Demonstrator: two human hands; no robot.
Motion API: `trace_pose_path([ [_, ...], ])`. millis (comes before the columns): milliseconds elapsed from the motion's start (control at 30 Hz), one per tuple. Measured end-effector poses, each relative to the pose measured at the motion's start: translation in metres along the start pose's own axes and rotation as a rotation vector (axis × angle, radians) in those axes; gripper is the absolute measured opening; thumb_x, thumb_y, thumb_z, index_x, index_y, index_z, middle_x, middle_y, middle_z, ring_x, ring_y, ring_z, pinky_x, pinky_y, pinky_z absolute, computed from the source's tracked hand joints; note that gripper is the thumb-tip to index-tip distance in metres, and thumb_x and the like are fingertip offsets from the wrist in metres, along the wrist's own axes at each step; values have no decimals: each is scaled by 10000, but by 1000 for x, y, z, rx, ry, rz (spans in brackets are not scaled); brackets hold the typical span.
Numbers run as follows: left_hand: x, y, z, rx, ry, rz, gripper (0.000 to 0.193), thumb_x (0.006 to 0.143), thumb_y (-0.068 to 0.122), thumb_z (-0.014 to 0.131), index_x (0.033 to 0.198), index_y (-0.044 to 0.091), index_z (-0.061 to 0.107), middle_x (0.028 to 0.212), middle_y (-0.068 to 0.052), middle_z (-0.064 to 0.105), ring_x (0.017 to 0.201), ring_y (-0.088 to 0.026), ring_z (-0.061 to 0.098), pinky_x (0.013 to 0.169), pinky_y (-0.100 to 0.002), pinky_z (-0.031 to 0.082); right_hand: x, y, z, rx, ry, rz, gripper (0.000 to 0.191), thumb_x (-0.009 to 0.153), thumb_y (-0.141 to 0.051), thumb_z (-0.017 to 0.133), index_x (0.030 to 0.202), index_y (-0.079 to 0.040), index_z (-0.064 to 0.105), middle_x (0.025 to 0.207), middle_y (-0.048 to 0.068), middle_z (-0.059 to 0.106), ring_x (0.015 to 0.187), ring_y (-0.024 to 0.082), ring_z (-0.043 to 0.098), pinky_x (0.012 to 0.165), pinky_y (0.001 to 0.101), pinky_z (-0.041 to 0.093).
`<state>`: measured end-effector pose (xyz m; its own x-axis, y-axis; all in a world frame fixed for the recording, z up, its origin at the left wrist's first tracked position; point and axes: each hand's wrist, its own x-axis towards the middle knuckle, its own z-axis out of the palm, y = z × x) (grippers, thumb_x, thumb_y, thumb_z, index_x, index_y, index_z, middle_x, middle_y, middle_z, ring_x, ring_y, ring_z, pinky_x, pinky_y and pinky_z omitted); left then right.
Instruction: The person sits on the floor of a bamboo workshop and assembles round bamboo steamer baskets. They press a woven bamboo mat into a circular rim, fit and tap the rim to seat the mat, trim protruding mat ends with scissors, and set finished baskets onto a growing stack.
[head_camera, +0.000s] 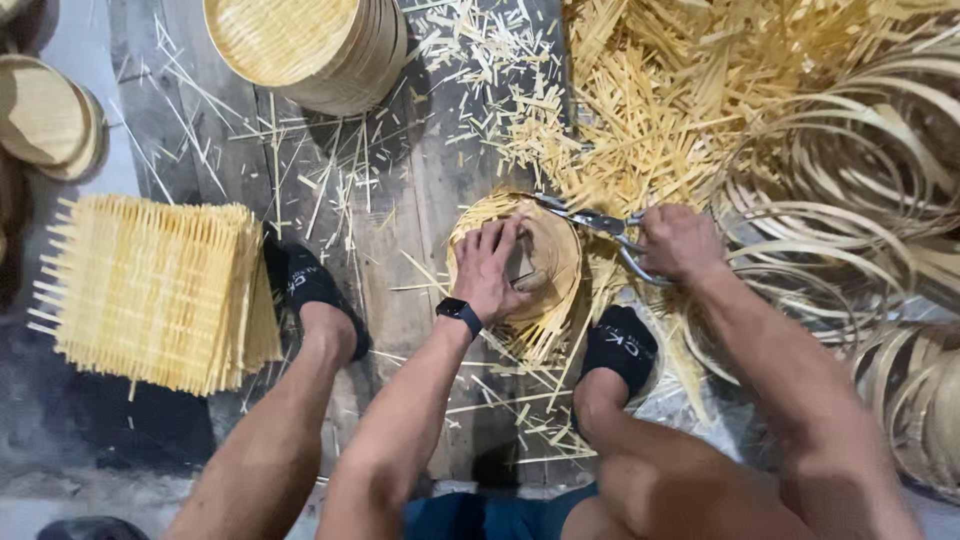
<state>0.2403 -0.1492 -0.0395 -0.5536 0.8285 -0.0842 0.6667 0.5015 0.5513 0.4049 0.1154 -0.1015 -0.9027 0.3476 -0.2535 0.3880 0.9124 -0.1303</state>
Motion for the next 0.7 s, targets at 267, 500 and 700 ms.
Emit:
trace_pose_path([
  [267, 3, 5, -7, 51, -21, 72, 1236, 469, 426, 909, 1535, 168, 338, 1418, -205, 469, 1271, -439, 430, 1090, -570, 302, 9, -15, 3, -56, -44, 39, 447, 892, -436, 671, 1103, -43, 679, 1054, 173, 657, 1015, 302, 641, 874, 448, 541],
  [500, -10, 37, 44, -28, 246, -424, 1136, 681, 524, 836, 1609, 212, 262, 1432, -387, 347, 1294, -542, 404, 1068, -600, 358, 9, -8, -7, -45, 104, -32, 584, 726, -492, 733, 1061, -17, 674, 981, 176, 637, 929, 326, 622, 832, 458, 542],
  [700, -10, 23, 42, 68, 138, -252, 1139, 637, 428, 824, 1601, 202, 261, 1433, -393, 349, 1271, -560, 426, 1060, -623, 392, 13, -8, -17, 18, -242, 138, 400, 913, -384, 585, 1090, -36, 670, 972, 154, 626, 895, 302, 615, 765, 446, 575],
])
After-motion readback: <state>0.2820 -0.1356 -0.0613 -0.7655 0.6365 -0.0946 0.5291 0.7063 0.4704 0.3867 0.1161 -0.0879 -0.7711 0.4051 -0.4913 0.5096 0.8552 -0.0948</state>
